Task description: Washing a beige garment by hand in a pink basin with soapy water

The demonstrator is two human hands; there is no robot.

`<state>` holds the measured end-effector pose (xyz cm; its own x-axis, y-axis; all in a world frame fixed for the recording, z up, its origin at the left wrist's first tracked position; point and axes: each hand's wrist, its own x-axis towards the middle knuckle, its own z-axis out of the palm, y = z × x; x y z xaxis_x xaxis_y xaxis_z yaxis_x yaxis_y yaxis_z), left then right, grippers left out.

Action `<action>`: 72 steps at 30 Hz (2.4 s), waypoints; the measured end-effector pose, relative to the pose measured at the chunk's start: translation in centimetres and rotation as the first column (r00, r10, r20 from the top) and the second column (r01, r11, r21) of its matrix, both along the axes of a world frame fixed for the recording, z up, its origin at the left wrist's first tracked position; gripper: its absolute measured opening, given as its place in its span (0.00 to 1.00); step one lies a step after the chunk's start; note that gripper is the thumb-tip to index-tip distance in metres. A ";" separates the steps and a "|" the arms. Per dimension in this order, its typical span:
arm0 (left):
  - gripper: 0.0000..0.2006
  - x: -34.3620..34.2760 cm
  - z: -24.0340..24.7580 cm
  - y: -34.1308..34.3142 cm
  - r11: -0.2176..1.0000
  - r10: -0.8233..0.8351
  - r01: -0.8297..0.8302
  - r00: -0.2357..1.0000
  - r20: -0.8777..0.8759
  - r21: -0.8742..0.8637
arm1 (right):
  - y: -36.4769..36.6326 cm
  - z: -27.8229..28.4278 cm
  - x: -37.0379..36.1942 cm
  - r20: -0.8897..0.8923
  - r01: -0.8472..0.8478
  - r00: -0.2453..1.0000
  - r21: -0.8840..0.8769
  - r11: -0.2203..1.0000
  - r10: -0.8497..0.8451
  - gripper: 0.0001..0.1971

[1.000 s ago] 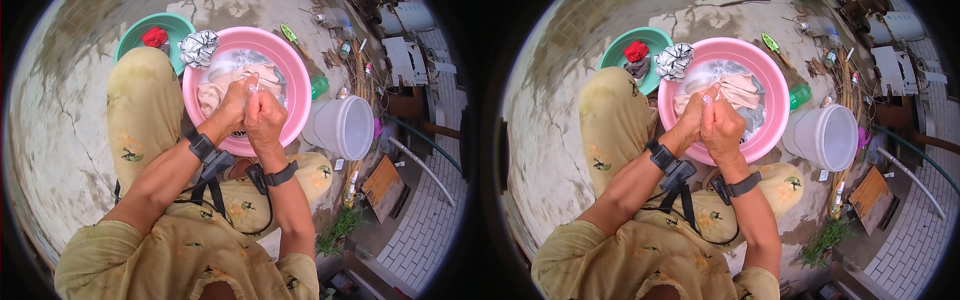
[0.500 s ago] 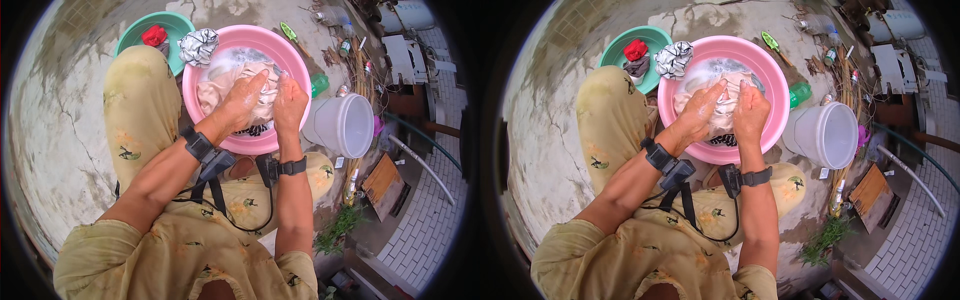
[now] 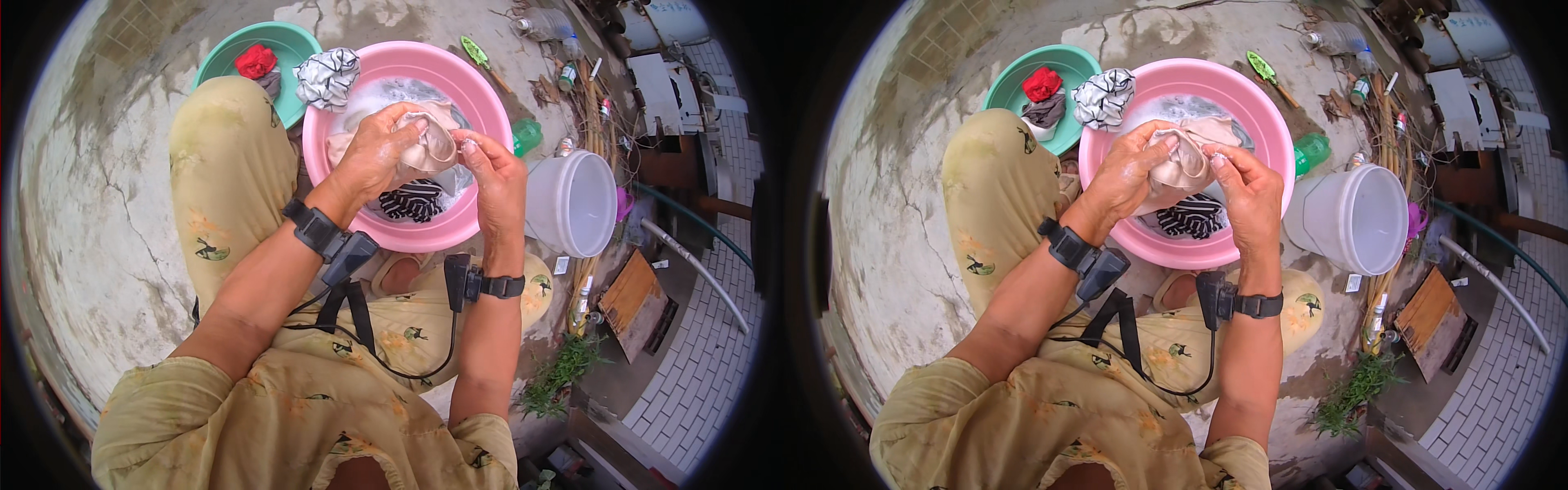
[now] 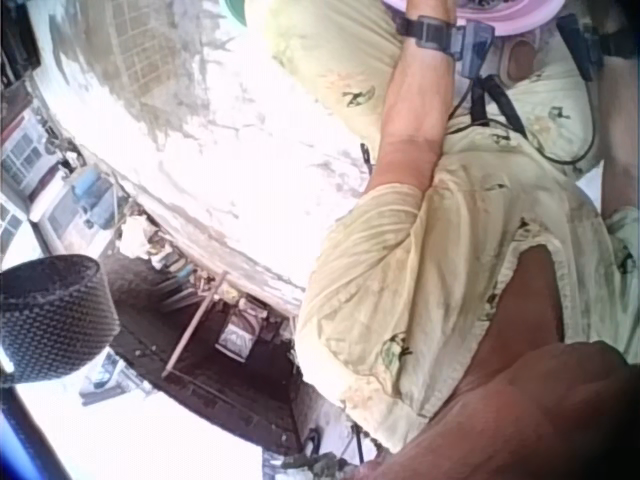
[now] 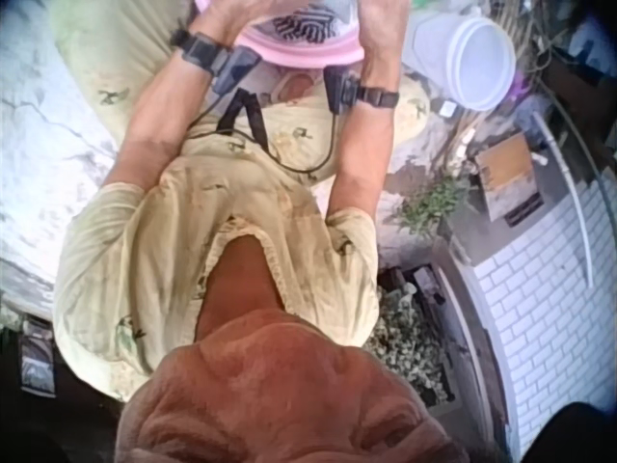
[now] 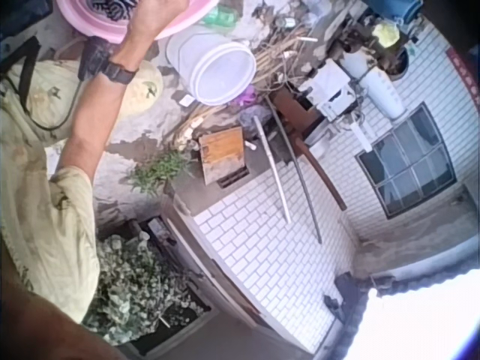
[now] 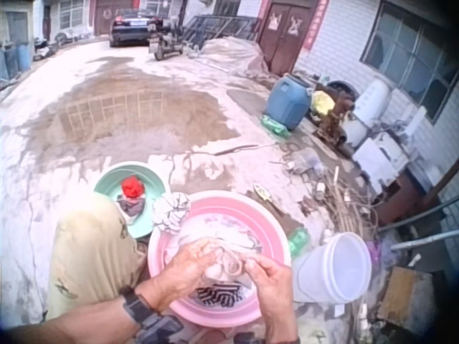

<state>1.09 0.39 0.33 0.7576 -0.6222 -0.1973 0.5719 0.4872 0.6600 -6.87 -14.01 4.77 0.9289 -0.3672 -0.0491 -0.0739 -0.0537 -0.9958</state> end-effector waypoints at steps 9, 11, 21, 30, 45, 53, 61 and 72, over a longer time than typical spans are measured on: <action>0.08 -0.4 1.0 -0.4 0.999 0.011 -0.016 0.996 -0.085 -0.052 | 1.5 -1.5 0.2 0.054 0.139 0.990 -0.159 0.977 -0.132 0.09; 0.08 -0.1 0.2 -0.5 0.998 0.033 -0.036 0.997 -0.072 -0.044 | 1.8 -1.5 0.3 0.053 0.121 0.992 -0.238 0.964 -0.111 0.09; 0.09 0.4 -0.2 -0.3 0.997 0.020 -0.014 0.997 -0.076 0.079 | 2.2 -0.1 -0.1 -0.115 -0.027 0.991 0.361 0.932 0.073 0.06; 0.14 -0.2 -0.3 -0.4 0.993 -0.105 0.107 0.994 -0.039 0.043 | 1.1 -1.2 -0.2 -0.168 -0.070 0.975 0.383 0.921 0.144 0.09; 0.20 -0.1 -0.9 0.3 0.943 -0.269 0.230 0.952 0.146 0.239 | -0.2 -1.2 -0.2 0.034 0.173 0.976 0.466 0.868 -0.213 0.06; 0.13 0.1 0.3 -0.1 0.991 -0.007 -0.002 0.998 0.069 0.133 | -0.6 -1.6 -0.2 0.105 0.179 0.965 0.409 0.895 -0.241 0.07; 0.12 0.8 1.2 0.6 0.985 0.049 -0.102 0.940 0.337 0.142 | 1.1 -0.3 0.4 0.120 0.007 0.992 0.334 0.943 -0.050 0.21; 0.11 0.8 1.6 0.4 0.947 0.168 -0.273 0.870 0.463 0.169 | 0.1 -1.0 0.1 0.035 0.131 0.990 0.086 0.988 -0.135 0.08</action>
